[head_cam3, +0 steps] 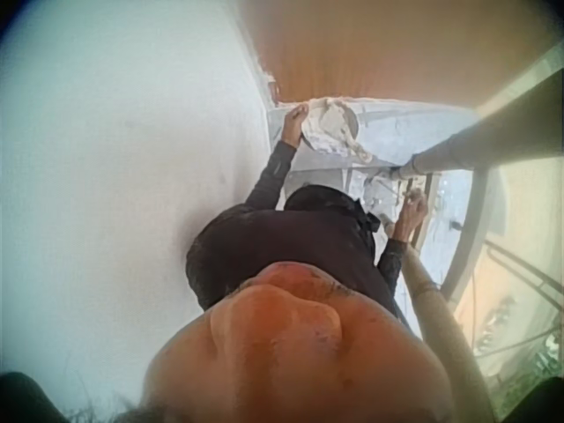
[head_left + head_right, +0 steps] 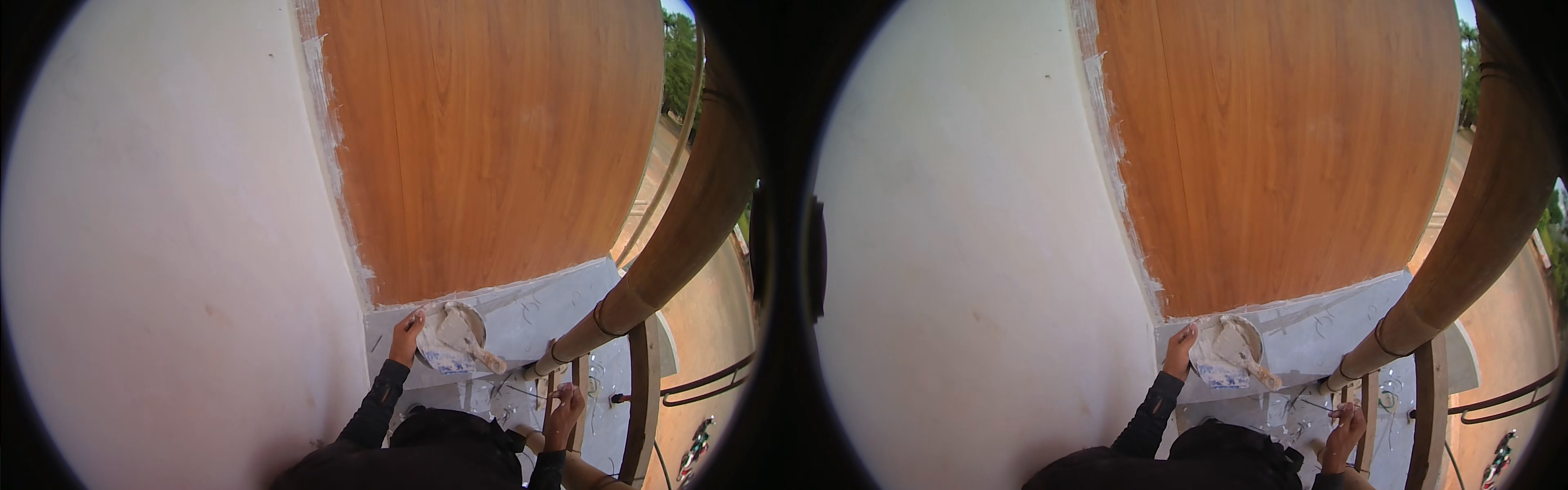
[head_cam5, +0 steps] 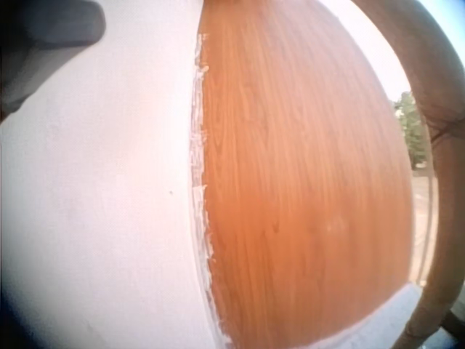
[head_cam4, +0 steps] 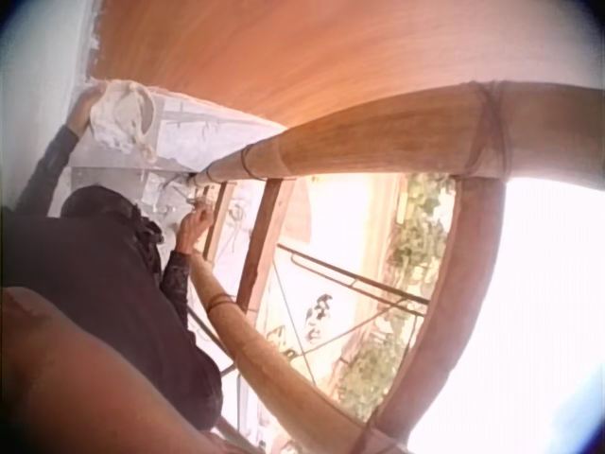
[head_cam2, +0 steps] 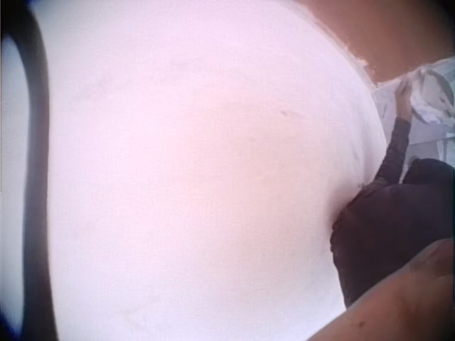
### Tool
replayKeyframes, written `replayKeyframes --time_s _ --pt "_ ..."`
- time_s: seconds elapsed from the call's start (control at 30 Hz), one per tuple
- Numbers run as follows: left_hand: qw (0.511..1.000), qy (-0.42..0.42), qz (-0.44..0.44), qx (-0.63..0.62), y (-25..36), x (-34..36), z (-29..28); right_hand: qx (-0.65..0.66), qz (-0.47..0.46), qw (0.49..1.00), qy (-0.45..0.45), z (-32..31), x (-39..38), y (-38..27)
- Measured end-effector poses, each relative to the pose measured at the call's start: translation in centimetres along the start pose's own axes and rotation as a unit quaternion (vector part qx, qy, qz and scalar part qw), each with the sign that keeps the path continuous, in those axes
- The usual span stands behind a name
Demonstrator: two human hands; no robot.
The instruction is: The person applies filler to the top edge of a wall using a putty knife and then sits on the floor to mix more filler in a container.
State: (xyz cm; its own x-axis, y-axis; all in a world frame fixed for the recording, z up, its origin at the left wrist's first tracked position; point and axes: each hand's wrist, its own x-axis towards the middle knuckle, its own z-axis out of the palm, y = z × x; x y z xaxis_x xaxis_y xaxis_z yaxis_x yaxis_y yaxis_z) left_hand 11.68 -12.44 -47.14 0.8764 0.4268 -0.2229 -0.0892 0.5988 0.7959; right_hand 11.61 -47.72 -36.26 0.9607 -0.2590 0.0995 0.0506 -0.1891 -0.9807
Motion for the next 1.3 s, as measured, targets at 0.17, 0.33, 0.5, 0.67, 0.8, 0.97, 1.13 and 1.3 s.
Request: replayKeyframes --time_s 0.17,0.33,0.5,0.67,0.8,0.97,1.13,1.3 --pt "1.0 0.006 -0.002 0.008 -0.6 -0.8 -0.5 -0.024 -0.002 0.999 -0.044 -0.7 -0.3 0.5" --pt "1.0 -0.008 0.007 0.029 -0.6 -1.1 -0.6 -0.039 0.032 0.998 -0.035 -1.8 -1.4 0.5" --pt "0.997 -0.015 0.009 0.069 0.1 -1.3 2.4 -0.094 0.107 0.99 0.004 -3.2 -2.4 0.6" --pt "0.998 -0.046 -0.038 -0.029 -0.7 -1.3 1.3 -0.06 0.096 0.992 -0.054 -3.4 -1.9 4.1" --pt "0.996 -0.072 -0.042 -0.045 -1.3 -2.1 3.0 -0.125 0.067 0.987 -0.071 -4.5 -1.7 3.0" --pt "0.985 -0.127 -0.113 -0.015 -4.4 -1.7 3.2 -0.204 0.079 0.976 0.01 -5.7 -3.2 4.5" --pt "0.962 -0.216 -0.165 0.037 -3.9 3.8 2.9 -0.248 0.143 0.953 0.1 -3.2 -6.3 3.4" --pt "0.915 -0.342 -0.203 0.073 -3.0 7.0 7.2 -0.105 0.198 0.956 0.191 -3.8 -10.9 8.1"
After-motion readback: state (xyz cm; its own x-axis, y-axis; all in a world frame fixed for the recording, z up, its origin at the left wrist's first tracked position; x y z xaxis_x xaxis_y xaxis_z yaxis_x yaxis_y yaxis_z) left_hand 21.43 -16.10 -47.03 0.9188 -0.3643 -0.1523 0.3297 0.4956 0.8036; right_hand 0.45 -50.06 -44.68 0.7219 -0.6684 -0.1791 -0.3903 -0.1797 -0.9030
